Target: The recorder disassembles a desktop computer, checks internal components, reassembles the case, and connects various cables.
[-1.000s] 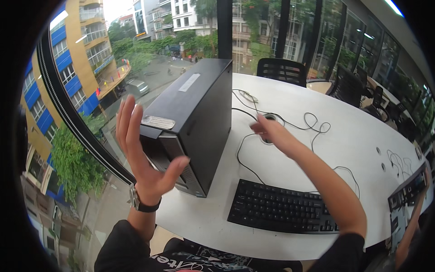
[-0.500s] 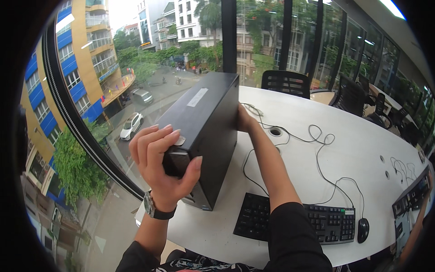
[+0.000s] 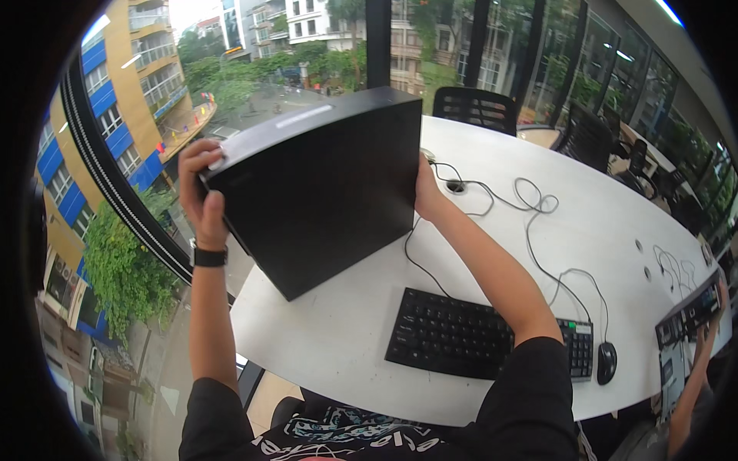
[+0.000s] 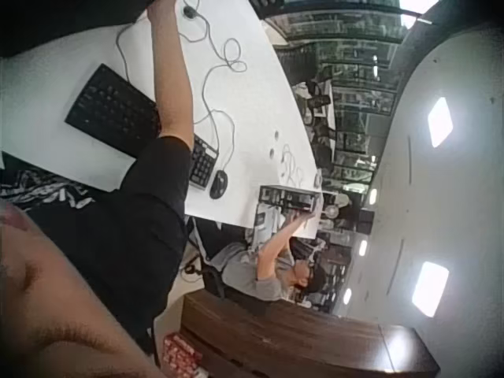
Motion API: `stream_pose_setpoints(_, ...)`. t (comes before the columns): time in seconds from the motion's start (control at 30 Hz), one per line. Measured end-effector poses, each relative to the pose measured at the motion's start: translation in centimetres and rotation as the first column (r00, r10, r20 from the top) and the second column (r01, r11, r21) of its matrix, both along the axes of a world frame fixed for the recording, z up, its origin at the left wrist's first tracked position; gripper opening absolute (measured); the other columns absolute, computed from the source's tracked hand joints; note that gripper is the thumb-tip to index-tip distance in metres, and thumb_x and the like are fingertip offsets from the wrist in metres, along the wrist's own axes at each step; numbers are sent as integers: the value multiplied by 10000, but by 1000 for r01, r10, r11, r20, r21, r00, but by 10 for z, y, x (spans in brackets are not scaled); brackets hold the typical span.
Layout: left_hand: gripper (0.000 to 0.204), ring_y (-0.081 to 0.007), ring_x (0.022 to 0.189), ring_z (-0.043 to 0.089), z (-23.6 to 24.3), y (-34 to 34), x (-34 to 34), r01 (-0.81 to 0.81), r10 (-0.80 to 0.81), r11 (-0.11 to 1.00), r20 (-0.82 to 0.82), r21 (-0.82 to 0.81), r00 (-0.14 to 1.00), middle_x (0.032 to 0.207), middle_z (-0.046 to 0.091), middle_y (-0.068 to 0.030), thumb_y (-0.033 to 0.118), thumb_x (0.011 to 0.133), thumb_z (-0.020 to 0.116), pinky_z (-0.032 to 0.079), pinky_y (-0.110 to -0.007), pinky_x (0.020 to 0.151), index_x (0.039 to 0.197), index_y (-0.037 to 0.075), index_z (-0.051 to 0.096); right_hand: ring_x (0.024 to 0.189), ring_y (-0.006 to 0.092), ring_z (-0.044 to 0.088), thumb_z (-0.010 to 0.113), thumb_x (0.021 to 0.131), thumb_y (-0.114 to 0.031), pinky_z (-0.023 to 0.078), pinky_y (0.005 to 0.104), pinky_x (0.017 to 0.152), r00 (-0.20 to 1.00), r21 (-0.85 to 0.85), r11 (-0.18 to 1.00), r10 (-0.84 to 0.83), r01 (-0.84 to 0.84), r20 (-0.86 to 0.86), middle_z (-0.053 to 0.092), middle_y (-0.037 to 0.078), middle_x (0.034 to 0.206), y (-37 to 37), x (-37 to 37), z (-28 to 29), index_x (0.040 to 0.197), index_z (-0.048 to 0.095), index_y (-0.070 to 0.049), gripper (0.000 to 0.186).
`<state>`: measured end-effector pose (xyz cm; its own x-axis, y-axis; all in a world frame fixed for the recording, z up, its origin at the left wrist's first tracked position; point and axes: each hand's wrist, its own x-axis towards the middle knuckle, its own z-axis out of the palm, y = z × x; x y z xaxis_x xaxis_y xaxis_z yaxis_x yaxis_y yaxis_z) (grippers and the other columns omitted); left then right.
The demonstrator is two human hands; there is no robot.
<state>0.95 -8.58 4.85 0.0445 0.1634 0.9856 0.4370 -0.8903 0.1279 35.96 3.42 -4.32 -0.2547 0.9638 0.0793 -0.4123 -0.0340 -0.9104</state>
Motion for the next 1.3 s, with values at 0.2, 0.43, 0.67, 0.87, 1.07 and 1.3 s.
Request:
stream_pose_setpoints(0.2,701,-308,1277,522,-2,17,-10,-4,5,1000,46,-28,999,1340,575,-199,653,897,572,332,-449,1140,1167,9,627,1238,229,590,208,1076,-517,476,377,1075,974,-96,971,-209,217,87,606,123,1350,-52,-4,8,1406,531,-59,650)
stream_pose_setpoints(0.43,725,-310,1252,544,-10,14,-17,54,-54,997,-9,-60,998,1306,599,-212,664,900,561,350,-456,1142,1207,8,581,1187,228,619,190,1069,-493,481,374,1068,976,-51,975,-216,217,25,642,134,1283,-63,-7,8,1380,548,-49,650)
stream_pose_setpoints(0.67,694,-311,1448,401,-14,11,7,53,-26,985,158,-166,987,1513,476,-192,458,987,591,234,-448,1237,1479,-9,444,1214,258,602,195,1061,-472,443,395,1102,974,-87,974,-199,209,112,624,159,1327,-50,-17,30,1400,540,-47,644)
stream_pose_setpoints(0.87,941,-275,1549,223,-48,-28,41,82,182,830,407,-552,895,1663,262,-158,350,924,756,157,-406,1264,1623,21,219,1225,267,591,206,1061,-477,443,403,1099,977,-54,976,-207,210,57,621,162,1322,-39,-24,27,1382,546,-29,648)
stream_pose_setpoints(1.07,681,-203,1179,597,-59,-27,41,193,92,854,505,-483,858,1315,602,-103,291,905,794,464,-345,1036,1443,7,487,1193,254,600,229,1062,-474,459,384,1085,987,-6,988,-154,154,-47,628,169,1279,-31,-16,5,1351,552,-21,626)
stream_pose_setpoints(1.3,651,-209,1113,622,-71,-36,39,133,97,888,461,-440,882,1252,626,-112,261,887,813,500,-345,978,1404,0,516,1300,280,542,195,1072,-507,435,414,1125,986,29,987,-156,158,-55,575,161,1383,-33,-12,-4,1426,515,-33,673)
